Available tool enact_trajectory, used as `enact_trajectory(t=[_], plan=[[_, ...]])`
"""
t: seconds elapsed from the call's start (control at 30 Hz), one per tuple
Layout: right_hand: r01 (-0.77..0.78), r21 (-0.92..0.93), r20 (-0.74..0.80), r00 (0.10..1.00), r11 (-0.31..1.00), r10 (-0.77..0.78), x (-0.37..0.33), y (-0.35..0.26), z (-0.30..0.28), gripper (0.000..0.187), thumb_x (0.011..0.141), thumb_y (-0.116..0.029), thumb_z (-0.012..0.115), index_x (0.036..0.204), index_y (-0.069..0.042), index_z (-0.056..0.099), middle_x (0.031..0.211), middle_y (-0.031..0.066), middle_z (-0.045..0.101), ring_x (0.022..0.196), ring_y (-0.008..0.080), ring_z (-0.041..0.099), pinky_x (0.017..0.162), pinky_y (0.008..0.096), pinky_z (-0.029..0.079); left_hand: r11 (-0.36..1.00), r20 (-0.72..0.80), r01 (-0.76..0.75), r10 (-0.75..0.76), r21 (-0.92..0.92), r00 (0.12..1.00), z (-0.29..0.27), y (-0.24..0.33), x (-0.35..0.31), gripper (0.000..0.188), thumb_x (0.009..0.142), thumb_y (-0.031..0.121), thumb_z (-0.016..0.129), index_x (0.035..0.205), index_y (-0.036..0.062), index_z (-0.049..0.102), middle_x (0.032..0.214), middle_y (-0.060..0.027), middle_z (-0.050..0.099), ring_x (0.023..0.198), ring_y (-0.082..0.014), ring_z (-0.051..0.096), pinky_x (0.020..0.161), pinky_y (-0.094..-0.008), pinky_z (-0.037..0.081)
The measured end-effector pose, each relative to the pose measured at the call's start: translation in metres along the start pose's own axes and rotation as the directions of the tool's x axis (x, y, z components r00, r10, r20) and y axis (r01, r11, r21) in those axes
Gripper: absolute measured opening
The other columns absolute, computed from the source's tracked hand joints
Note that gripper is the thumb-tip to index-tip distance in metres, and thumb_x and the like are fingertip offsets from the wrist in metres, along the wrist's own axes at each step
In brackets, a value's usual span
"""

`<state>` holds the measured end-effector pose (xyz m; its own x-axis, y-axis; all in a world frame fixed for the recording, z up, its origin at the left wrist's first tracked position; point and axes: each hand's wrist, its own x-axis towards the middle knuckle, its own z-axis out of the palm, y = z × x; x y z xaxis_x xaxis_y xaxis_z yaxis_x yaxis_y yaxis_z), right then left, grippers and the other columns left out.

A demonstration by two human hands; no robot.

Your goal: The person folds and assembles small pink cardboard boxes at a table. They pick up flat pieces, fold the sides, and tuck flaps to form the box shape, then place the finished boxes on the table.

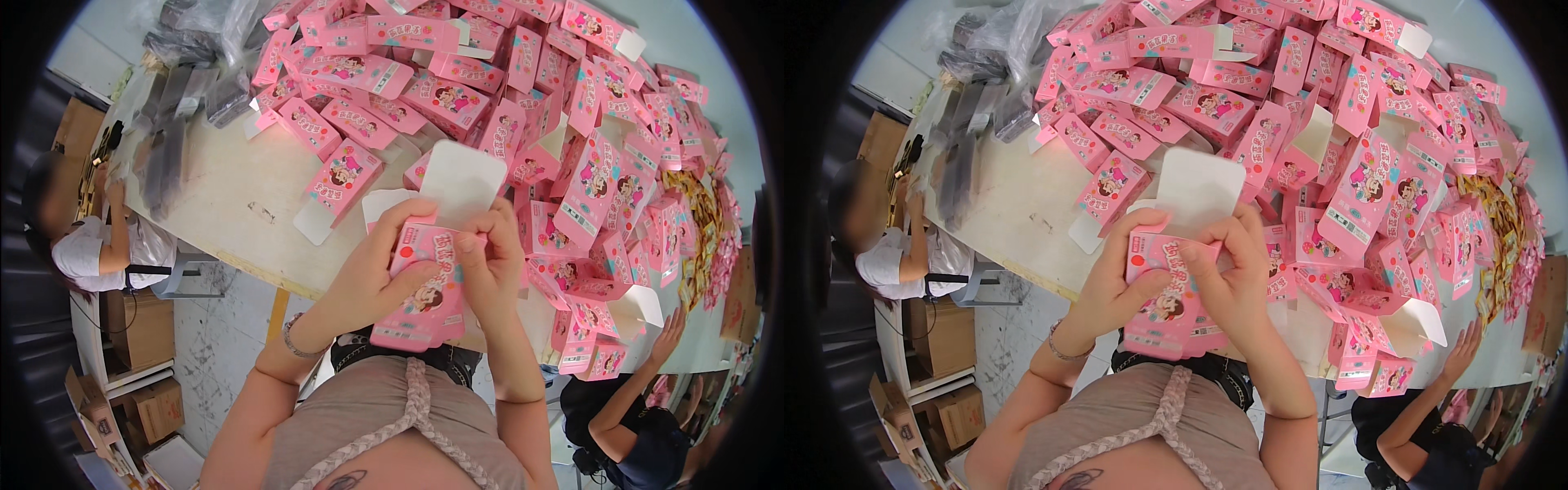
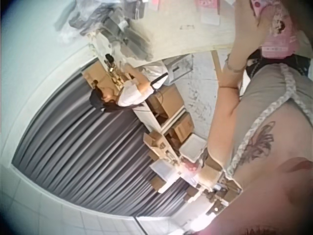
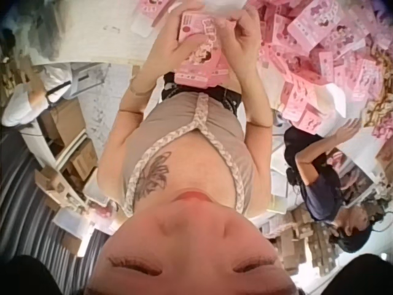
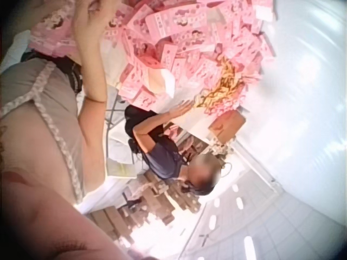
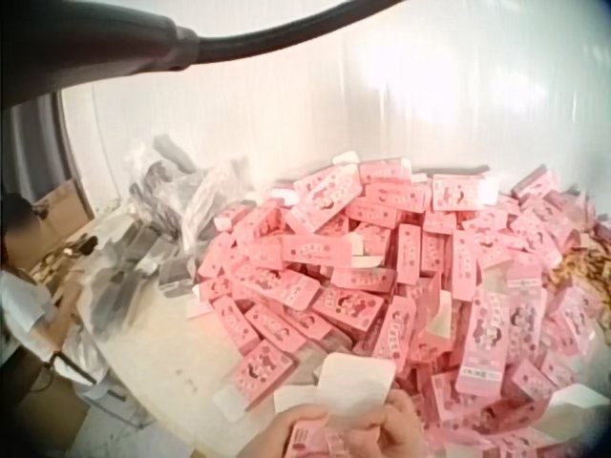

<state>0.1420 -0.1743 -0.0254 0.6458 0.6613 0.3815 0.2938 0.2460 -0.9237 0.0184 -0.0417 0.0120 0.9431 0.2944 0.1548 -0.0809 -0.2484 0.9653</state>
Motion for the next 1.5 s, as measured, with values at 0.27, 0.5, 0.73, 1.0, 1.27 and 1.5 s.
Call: enact_trajectory(t=[0.27, 0.5, 0.73, 1.0, 1.27, 1.5], plan=[[-0.166, 0.338, -0.103, 0.972, 0.926, 0.212, 0.008, -0.018, 0.011, 0.014, 0.082, -0.001, 0.067, 0.096, 0.0, 0.067, 0.1, 0.0073, 0.059, 0.089, 0.011, 0.055, 0.073, 0.0234, 0.045, 0.995, 0.002, -0.001, 0.001, 0.104, 1.0, 0.0, -0.009, -0.012, 0.064, 0.085, 0.024, 0.067, 0.134, 0.0019, 0.034, 0.123, -0.0137, 0.05, 0.11, -0.0238, 0.054, 0.089, -0.0318, 0.043], [-0.197, 0.272, 0.041, 0.98, 0.942, 0.194, 0.006, -0.03, 0.007, 0.015, 0.088, -0.008, 0.063, 0.1, -0.001, 0.069, 0.107, 0.0083, 0.061, 0.088, 0.0116, 0.057, 0.069, 0.0245, 0.047, 1.0, 0.008, -0.012, 0.012, -0.007, 1.0, -0.003, -0.018, -0.02, 0.062, 0.083, 0.021, 0.069, 0.134, 0.0038, 0.037, 0.125, -0.0145, 0.046, 0.096, -0.0229, 0.053, 0.08, -0.0317, 0.044], [0.067, -0.275, 0.143, 0.989, 0.959, -0.029, -0.015, -0.042, 0.009, 0.035, 0.085, -0.007, 0.064, 0.12, -0.008, 0.061, 0.118, 0.0141, 0.06, 0.096, 0.0281, 0.062, 0.082, 0.0339, 0.049, 0.996, 0.017, -0.088, 0.088, 0.015, 0.996, -0.008, -0.031, -0.028, 0.053, 0.086, 0.023, 0.064, 0.13, 0.005, 0.042, 0.136, -0.0144, 0.036, 0.114, -0.0231, 0.046, 0.089, -0.0332, 0.043], [-0.108, -0.873, -0.296, 0.892, 0.475, -0.342, 0.056, -0.075, -0.042, 0.062, 0.074, -0.01, 0.073, 0.13, -0.005, 0.047, 0.109, 0.0167, 0.06, 0.107, 0.034, 0.057, 0.092, 0.0414, 0.044, 0.973, -0.479, -0.181, 0.227, 0.142, 0.848, -0.044, -0.026, -0.007, 0.053, 0.092, 0.021, 0.054, 0.136, 0.0036, 0.032, 0.142, -0.0139, 0.031, 0.124, -0.0229, 0.038, 0.098, -0.0401, 0.039], [-0.122, -0.836, 0.045, 0.956, 0.534, 0.289, -0.041, 0.017, 0.022, 0.082, 0.07, -0.025, 0.078, 0.134, 0.001, 0.033, 0.109, 0.0243, 0.052, 0.092, 0.0383, 0.058, 0.074, 0.0424, 0.05, 0.965, -0.296, 0.259, -0.233, 0.05, 0.926, -0.023, -0.058, -0.036, 0.05, 0.088, 0.005, 0.054, 0.134, 0.0017, 0.036, 0.131, -0.0102, 0.041, 0.111, -0.0183, 0.049, 0.088, -0.0294, 0.044], [-0.085, -0.675, 0.051, 0.986, 0.733, 0.161, -0.026, -0.01, 0.006, 0.064, 0.073, -0.014, 0.074, 0.128, -0.001, 0.043, 0.097, 0.0154, 0.057, 0.082, 0.0325, 0.06, 0.067, 0.0396, 0.05, 0.96, -0.36, 0.195, -0.257, -0.2, 0.897, -0.006, -0.05, -0.016, 0.046, 0.091, 0.012, 0.052, 0.133, 0.0027, 0.037, 0.129, -0.011, 0.044, 0.109, -0.0188, 0.051, 0.088, -0.0327, 0.044]])
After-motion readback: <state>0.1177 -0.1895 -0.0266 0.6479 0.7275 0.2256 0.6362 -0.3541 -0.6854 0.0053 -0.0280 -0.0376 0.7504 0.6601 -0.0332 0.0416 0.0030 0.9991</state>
